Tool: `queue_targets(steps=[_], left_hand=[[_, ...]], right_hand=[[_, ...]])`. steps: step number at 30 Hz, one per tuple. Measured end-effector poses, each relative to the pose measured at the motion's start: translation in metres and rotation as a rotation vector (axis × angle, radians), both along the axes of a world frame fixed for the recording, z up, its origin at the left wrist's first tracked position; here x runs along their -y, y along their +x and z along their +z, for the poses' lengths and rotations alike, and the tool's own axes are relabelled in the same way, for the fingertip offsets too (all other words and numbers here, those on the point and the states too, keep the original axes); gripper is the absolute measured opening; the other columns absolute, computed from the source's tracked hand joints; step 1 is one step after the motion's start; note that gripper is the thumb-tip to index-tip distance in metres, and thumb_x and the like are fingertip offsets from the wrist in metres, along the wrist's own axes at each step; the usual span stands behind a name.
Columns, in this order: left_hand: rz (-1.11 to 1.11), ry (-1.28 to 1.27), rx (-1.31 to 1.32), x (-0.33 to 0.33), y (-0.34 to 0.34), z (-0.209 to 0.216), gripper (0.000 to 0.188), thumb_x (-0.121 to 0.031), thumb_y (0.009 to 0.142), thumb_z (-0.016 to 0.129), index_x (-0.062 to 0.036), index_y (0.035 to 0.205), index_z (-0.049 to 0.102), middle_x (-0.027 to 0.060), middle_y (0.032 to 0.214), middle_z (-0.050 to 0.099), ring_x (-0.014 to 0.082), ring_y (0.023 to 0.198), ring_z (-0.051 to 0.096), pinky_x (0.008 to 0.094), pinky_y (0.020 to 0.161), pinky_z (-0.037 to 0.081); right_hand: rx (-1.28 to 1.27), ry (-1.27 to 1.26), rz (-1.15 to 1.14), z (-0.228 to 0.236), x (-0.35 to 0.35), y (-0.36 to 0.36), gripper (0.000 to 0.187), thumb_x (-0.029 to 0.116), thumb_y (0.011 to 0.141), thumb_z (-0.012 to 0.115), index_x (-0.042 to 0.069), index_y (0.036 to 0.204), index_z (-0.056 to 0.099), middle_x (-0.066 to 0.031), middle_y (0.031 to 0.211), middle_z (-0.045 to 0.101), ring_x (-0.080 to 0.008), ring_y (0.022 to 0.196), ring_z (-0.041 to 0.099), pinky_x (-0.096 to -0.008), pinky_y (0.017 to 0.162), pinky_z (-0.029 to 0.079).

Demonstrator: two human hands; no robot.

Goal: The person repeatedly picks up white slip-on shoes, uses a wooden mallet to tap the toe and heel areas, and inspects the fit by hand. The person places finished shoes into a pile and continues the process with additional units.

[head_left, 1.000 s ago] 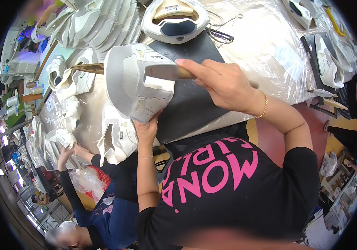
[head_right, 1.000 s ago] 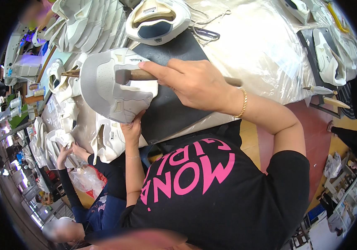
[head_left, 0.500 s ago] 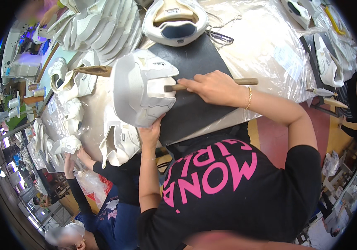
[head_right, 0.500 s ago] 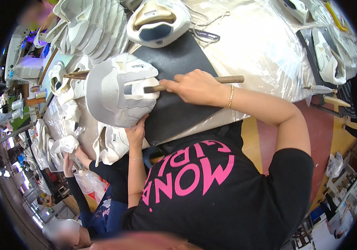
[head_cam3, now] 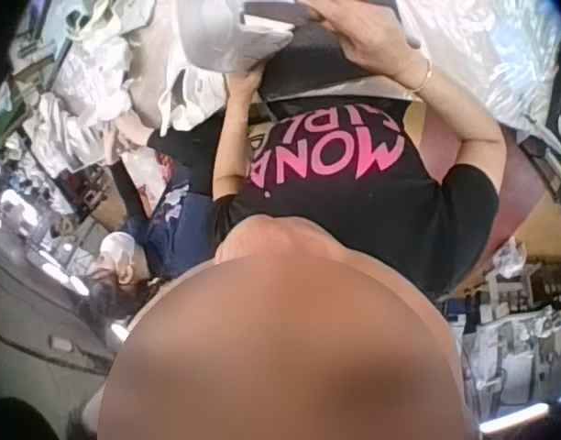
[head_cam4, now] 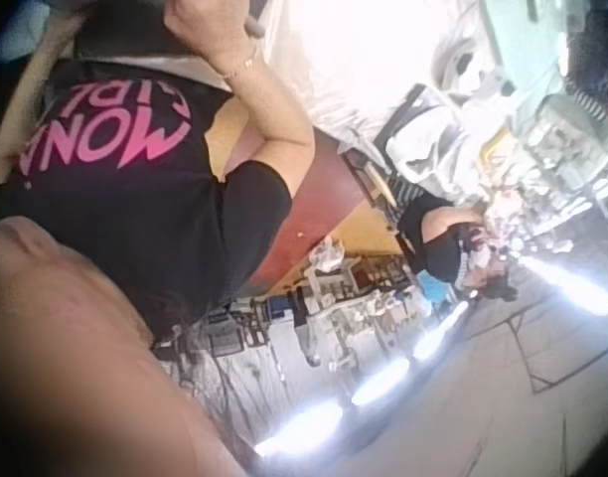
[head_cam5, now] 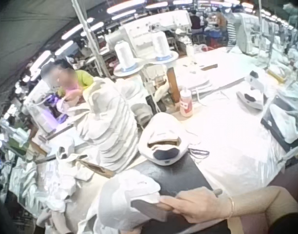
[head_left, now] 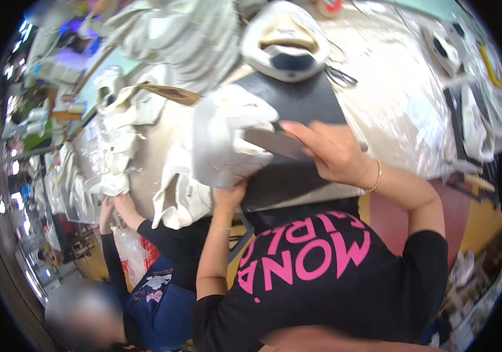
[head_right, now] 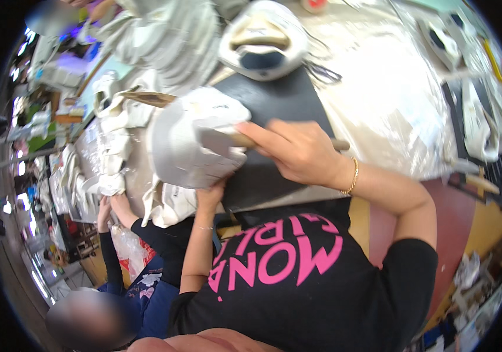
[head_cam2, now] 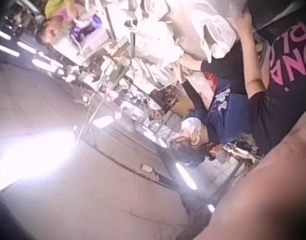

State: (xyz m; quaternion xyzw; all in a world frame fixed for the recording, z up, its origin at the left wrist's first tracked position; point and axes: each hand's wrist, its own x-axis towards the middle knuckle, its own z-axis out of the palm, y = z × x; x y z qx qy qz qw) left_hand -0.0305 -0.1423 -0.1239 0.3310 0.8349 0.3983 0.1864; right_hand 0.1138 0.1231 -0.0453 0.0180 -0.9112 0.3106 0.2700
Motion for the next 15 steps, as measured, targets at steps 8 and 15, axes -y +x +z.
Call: queue_targets(steps=[8, 15], left_hand=[[-0.041, 0.311, 0.192, -0.008, 0.002, 0.003, 0.03, 0.006, 0.081, 0.063, -0.0059, 0.108, 0.071, 0.0091, 0.111, 0.07, 0.0235, 0.104, 0.065, 0.0347, 0.092, 0.049], [-0.159, 0.306, 0.141, -0.01, 0.003, 0.013, 0.031, 0.0, 0.082, 0.067, -0.0077, 0.112, 0.069, 0.0114, 0.117, 0.066, 0.0259, 0.109, 0.062, 0.0344, 0.095, 0.047]], right_hand=[[0.101, 0.074, 0.072, 0.008, -0.004, -0.013, 0.039, 0.017, 0.091, 0.062, 0.013, 0.129, 0.057, -0.0064, 0.071, 0.052, -0.0251, 0.058, 0.058, -0.0382, 0.051, 0.045], [0.243, 0.212, 0.083, -0.006, -0.007, -0.011, 0.048, 0.012, 0.086, 0.065, 0.011, 0.133, 0.054, -0.0066, 0.072, 0.053, -0.0242, 0.06, 0.059, -0.0379, 0.052, 0.047]])
